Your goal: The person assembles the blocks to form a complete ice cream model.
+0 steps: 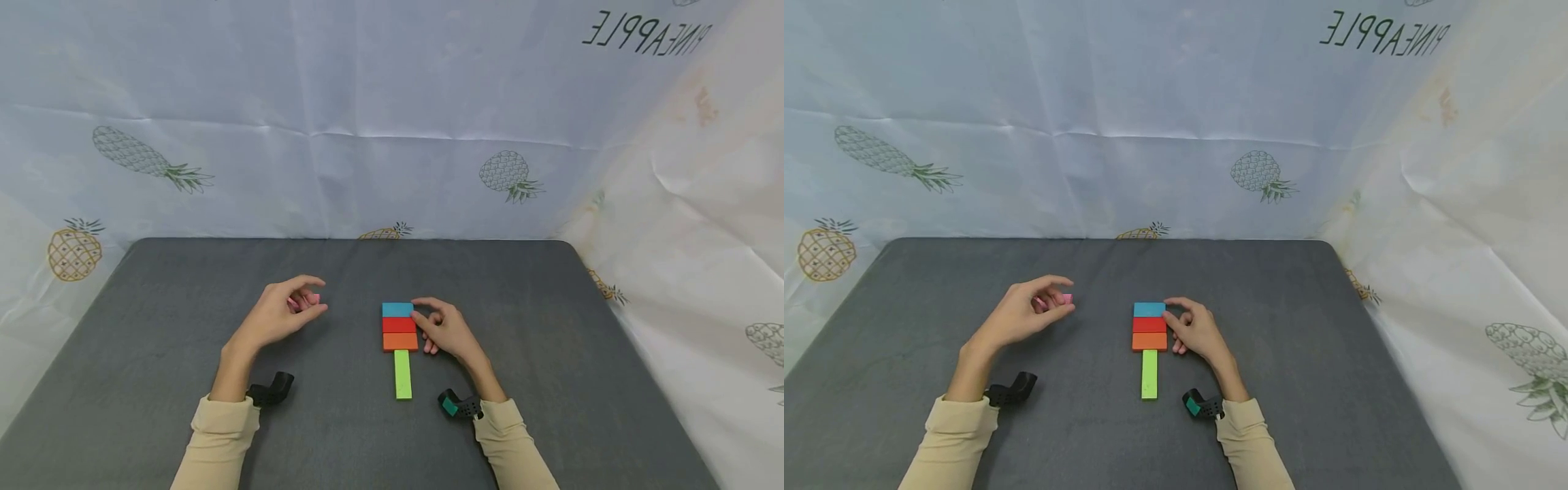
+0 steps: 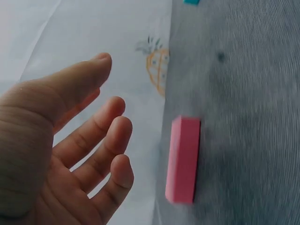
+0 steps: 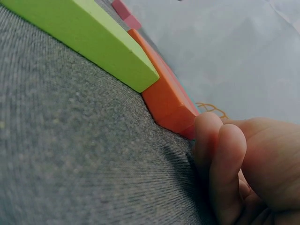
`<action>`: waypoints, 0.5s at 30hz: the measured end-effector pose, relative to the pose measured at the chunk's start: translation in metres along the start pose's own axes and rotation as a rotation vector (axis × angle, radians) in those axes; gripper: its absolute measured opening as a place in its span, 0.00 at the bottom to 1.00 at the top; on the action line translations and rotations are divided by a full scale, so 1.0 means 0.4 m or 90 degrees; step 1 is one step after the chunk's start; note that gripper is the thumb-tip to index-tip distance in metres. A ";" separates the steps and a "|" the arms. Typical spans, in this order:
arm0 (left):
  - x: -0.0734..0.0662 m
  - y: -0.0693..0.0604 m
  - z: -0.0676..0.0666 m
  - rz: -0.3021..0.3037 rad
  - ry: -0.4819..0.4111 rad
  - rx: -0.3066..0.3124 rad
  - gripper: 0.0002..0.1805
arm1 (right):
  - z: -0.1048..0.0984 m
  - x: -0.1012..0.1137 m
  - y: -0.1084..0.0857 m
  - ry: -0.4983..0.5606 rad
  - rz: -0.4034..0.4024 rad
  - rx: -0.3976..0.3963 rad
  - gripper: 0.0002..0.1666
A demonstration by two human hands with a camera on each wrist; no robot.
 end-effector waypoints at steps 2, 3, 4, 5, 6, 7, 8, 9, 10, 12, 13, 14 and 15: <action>0.013 -0.006 -0.013 -0.008 0.012 -0.007 0.21 | -0.001 -0.001 0.000 -0.002 0.001 -0.001 0.22; 0.020 -0.009 -0.018 -0.009 0.018 -0.011 0.21 | -0.001 0.000 0.000 -0.002 0.001 -0.001 0.22; 0.026 -0.012 -0.022 -0.007 0.025 -0.015 0.21 | -0.001 0.001 0.000 -0.003 0.001 -0.001 0.22; 0.032 -0.015 -0.026 -0.003 0.029 -0.019 0.22 | -0.001 0.001 0.000 -0.003 0.002 0.000 0.22; 0.038 -0.018 -0.029 0.001 0.033 -0.022 0.22 | -0.001 0.001 0.000 -0.003 0.002 0.001 0.22; 0.045 -0.021 -0.033 0.002 0.035 -0.026 0.22 | -0.001 0.000 0.000 -0.002 0.002 0.002 0.23; 0.052 -0.024 -0.035 0.004 0.038 -0.028 0.22 | -0.001 0.000 0.000 -0.001 0.003 0.002 0.23; 0.058 -0.026 -0.038 0.004 0.040 -0.031 0.22 | -0.001 0.000 0.000 0.000 0.004 0.002 0.23; 0.065 -0.029 -0.041 0.004 0.042 -0.033 0.21 | -0.001 -0.001 0.000 0.000 0.005 0.002 0.23; 0.078 -0.034 -0.049 -0.004 0.046 -0.038 0.21 | -0.001 -0.002 0.001 0.001 0.007 0.001 0.23; 0.085 -0.036 -0.053 -0.008 0.050 -0.041 0.21 | 0.000 -0.003 0.001 0.000 0.008 0.001 0.23; 0.090 -0.039 -0.056 -0.012 0.053 -0.045 0.21 | 0.000 -0.003 0.001 0.000 0.009 0.002 0.23; 0.095 -0.041 -0.060 -0.016 0.055 -0.049 0.21 | 0.001 -0.003 0.001 0.000 0.010 0.002 0.23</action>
Point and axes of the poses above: each hand's wrist, its own y-axis towards the middle knuckle, its own z-axis out of the palm, x = y × z, the point moved 5 cm from there along y, towards the middle knuckle, and after that the axes turned 6 degrees about -y, right-handed, at the moved point
